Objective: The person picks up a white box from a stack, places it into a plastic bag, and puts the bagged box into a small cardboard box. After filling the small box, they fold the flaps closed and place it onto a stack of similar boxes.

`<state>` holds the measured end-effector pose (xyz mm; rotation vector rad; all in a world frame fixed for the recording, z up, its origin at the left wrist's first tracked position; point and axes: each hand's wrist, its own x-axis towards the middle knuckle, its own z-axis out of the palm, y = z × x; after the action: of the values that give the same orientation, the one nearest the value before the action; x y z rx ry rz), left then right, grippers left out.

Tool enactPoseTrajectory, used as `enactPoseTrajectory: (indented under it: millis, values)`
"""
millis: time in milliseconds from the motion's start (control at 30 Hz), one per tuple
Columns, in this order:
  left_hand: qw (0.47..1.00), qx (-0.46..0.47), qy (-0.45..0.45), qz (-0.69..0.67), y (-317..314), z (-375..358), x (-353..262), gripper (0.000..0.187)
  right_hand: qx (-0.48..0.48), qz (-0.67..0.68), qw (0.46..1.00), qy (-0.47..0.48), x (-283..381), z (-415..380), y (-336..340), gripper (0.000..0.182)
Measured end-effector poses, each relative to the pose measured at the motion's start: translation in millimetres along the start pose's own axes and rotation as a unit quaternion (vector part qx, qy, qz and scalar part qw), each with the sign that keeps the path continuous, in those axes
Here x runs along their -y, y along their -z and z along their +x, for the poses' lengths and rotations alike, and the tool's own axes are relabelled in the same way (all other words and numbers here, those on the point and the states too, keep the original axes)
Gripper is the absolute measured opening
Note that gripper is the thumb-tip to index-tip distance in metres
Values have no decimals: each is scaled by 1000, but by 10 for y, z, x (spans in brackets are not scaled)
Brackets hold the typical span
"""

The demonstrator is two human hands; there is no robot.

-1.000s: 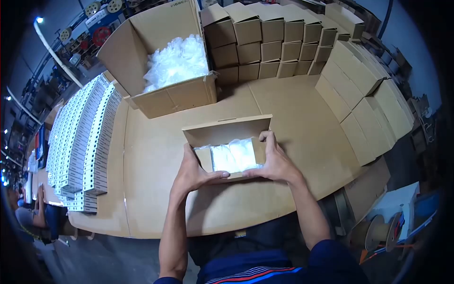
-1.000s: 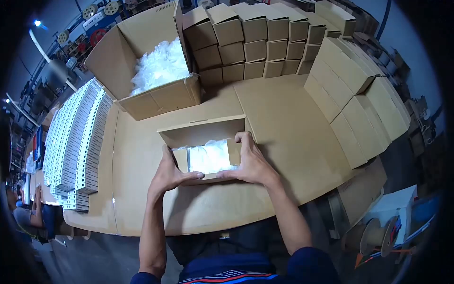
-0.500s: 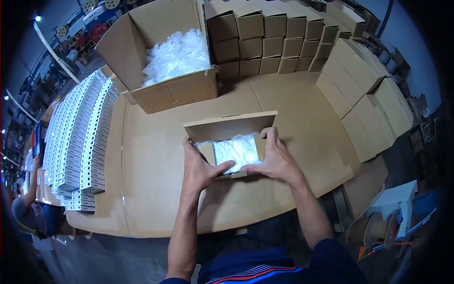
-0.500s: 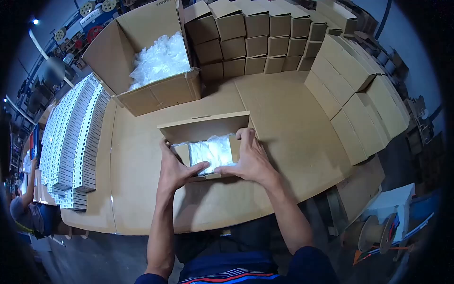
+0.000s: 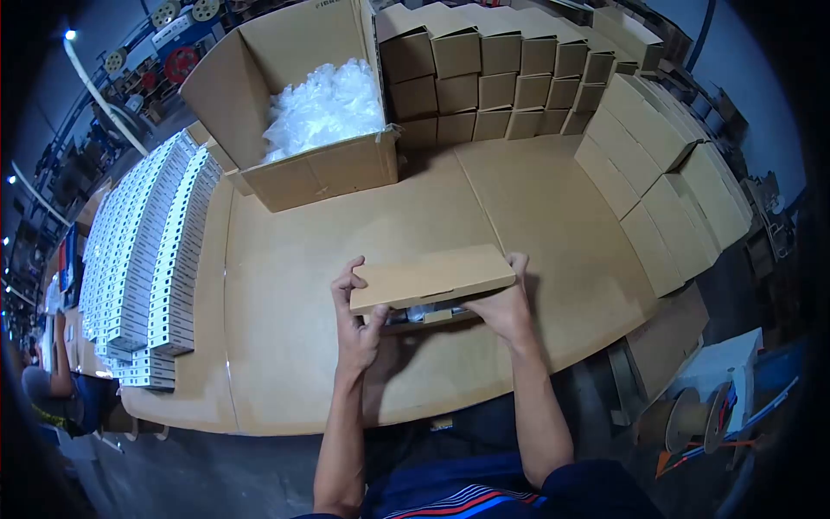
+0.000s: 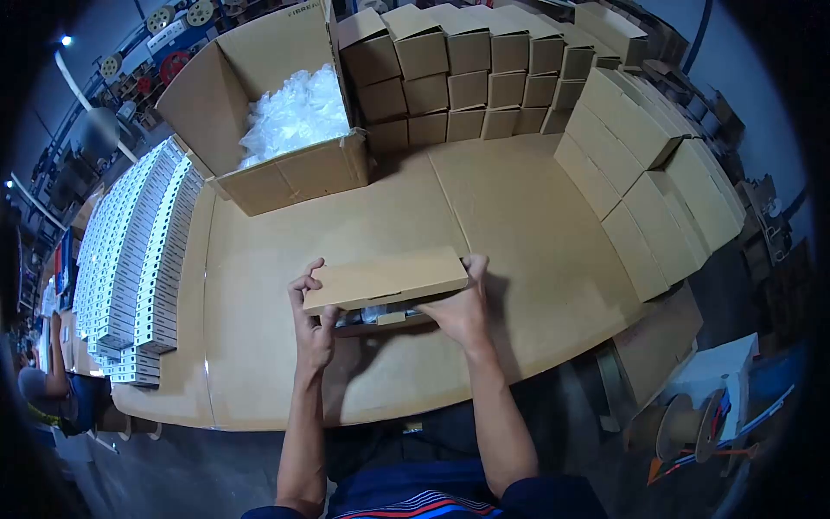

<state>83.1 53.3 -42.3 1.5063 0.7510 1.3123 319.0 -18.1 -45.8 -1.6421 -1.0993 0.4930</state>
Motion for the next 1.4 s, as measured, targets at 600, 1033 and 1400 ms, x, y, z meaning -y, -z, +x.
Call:
enactPoseTrajectory:
  millis: [600, 1033, 1400]
  values:
    - [994, 26, -18, 105, 42, -168, -85, 32, -108, 5, 990, 92, 355, -787, -257, 22]
    - [878, 117, -169, 432, -337, -352, -462, 36, -85, 14, 993, 77, 422, -685, -69, 21]
    - [902, 75, -158, 395, -326, -200, -447, 27, 23, -278, 914, 294, 287, -515, 279, 48]
